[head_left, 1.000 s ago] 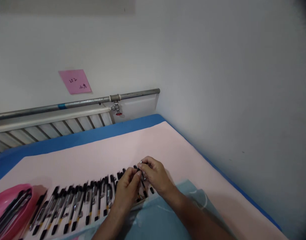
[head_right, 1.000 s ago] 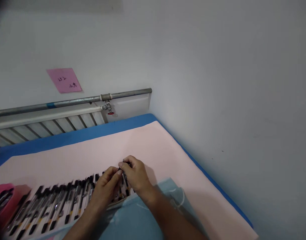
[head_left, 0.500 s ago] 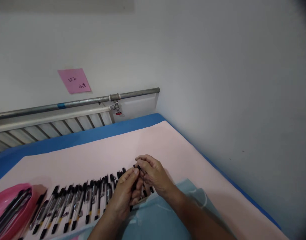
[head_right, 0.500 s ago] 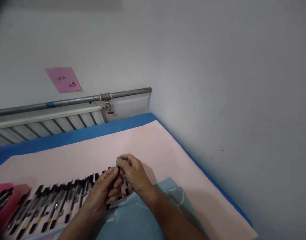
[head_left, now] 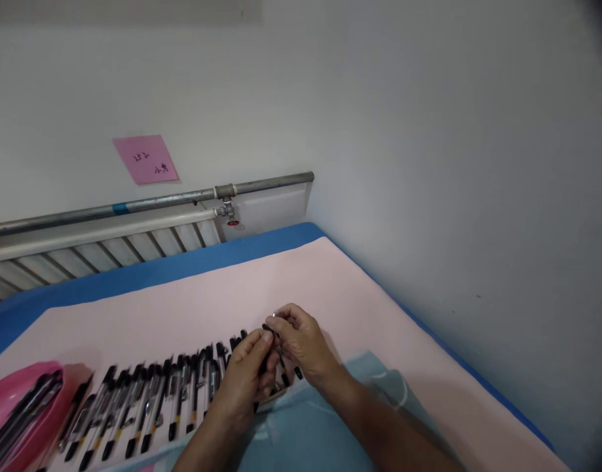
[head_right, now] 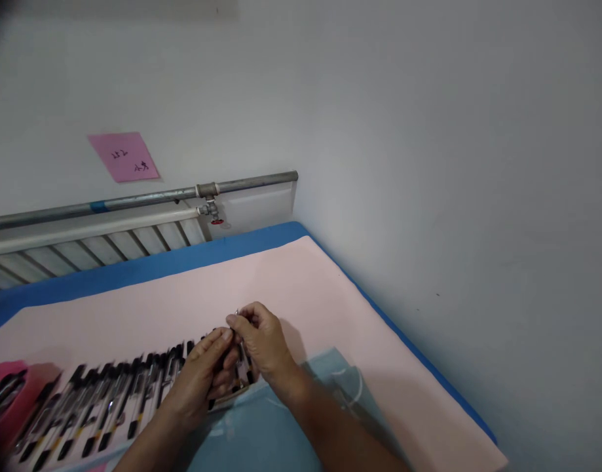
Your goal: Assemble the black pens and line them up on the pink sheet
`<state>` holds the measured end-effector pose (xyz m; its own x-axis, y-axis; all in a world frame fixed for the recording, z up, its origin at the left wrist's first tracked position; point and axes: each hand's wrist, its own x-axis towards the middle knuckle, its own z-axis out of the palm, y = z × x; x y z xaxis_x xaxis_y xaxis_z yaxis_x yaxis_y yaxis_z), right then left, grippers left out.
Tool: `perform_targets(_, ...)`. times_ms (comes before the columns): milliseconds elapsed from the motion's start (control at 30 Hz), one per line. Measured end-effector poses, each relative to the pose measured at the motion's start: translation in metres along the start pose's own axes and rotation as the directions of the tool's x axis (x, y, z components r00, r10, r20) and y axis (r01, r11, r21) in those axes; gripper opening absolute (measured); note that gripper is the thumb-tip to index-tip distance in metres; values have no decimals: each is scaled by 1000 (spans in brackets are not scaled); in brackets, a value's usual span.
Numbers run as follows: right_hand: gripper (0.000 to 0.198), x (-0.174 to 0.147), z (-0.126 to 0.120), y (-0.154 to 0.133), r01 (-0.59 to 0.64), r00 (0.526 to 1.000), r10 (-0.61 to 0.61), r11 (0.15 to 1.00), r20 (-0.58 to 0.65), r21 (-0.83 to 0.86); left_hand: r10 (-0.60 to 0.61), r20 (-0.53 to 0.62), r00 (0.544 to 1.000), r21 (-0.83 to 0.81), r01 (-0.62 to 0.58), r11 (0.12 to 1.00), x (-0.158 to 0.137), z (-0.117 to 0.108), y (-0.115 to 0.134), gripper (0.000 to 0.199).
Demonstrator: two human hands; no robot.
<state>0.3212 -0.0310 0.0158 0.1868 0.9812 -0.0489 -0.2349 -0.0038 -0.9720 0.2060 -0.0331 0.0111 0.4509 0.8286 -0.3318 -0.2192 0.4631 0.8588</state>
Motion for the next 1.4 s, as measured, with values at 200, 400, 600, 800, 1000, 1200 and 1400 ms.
perform_targets(200, 19, 1, -2, 2, -18, 997, 17, 1000, 73, 9, -23, -23, 999, 30, 24, 999, 0, 0, 0, 32)
perform_targets(400, 17, 0, 1, 2, -11, 1000, 11, 999, 5, 48, 6, -13, 1000, 64, -5, 998, 0, 2, 1, 34)
perform_targets(600, 18, 1, -4, 3, -113, 990, 103, 987, 95, 112, 1, -5, 1000, 79, 0, 997, 1, 1, -1, 30)
perform_targets(800, 21, 0, -3, -1, -149, 981, 129, 978, 143, 144, -11, -18, 1000, 73, 12, 997, 1, 0, 2, 31)
perform_targets(1000, 18, 3, -1, 9, -60, 997, 52, 990, 64, 131, 13, -29, 999, 122, -9, 992, 1, 1, 2, 36)
perform_targets(1200, 17, 2, -4, 0, -151, 974, 123, 979, 188, 139, -16, -30, 999, 85, 19, 996, -1, 3, 6, 35)
perform_targets(1400, 19, 2, -2, 3, -117, 991, 109, 986, 73, 119, 0, -33, 999, 120, 3, 993, 0, 4, 6, 39)
